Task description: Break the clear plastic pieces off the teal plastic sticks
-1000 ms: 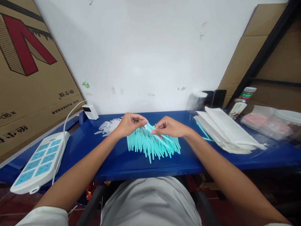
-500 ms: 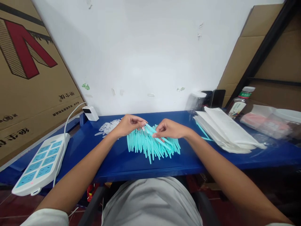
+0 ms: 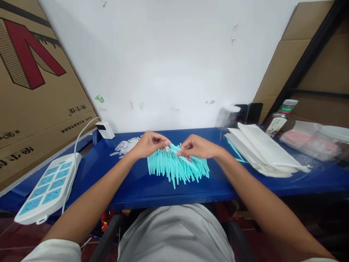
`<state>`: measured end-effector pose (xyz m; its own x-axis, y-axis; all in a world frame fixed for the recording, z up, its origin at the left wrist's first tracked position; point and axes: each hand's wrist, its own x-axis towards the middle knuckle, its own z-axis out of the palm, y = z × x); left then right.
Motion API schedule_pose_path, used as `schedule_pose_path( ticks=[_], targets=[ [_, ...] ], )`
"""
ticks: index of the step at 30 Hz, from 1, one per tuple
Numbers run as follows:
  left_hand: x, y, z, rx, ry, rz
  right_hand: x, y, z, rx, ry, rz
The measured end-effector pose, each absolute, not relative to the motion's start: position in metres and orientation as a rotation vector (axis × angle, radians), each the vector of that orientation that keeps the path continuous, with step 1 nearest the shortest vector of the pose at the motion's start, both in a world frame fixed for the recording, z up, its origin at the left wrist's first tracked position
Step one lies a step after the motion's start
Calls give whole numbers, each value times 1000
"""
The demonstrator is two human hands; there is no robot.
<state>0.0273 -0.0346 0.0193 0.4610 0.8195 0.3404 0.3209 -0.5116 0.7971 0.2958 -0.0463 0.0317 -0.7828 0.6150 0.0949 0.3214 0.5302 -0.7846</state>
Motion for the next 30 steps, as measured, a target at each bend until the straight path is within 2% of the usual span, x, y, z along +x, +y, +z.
schedule_pose_path(
  ticks=[6,10,23,30],
  targets=[
    [-14,-11,31,1828,1164,1407,305,-44,35,-992,-2308,1081],
    [-28,-1,33,1791,1318,1537,305,-40,29,-1214,-2236,1077],
    [-20,-3,26,2010,1496,1418,294,-42,23,-1748,-2410,350],
    [-35,-3,28,2453,1947,984,303,-29,20,-1927,-2348,253]
  ],
)
